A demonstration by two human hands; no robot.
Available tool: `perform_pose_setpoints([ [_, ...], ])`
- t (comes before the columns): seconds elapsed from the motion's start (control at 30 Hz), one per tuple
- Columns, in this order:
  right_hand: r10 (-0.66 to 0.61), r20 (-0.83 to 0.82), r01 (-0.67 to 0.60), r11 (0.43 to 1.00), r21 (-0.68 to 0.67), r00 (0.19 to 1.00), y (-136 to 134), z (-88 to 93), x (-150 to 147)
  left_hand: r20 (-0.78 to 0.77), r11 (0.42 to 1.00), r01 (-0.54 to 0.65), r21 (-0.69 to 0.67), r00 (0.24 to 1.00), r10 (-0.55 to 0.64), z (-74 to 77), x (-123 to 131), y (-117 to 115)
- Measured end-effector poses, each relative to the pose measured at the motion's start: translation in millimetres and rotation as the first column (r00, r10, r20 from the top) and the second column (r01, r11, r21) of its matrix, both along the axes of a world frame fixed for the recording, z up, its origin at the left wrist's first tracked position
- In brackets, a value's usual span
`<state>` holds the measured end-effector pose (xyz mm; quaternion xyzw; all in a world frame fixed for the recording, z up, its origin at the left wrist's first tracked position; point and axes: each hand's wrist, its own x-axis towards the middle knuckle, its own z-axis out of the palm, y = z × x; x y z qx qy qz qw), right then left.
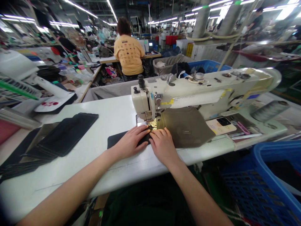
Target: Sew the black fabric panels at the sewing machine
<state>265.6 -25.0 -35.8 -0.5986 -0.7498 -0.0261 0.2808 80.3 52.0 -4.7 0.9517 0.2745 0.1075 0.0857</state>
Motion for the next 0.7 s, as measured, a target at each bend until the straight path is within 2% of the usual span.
perform_pose_setpoints([
  [0.7, 0.006, 0.031, -0.005, 1.000, -0.028, 1.000, 0.6, 0.4, -0.3, -0.044, 0.999, -0.003, 0.047, 0.999, 0.005, -0.5, -1.6, 4.4],
])
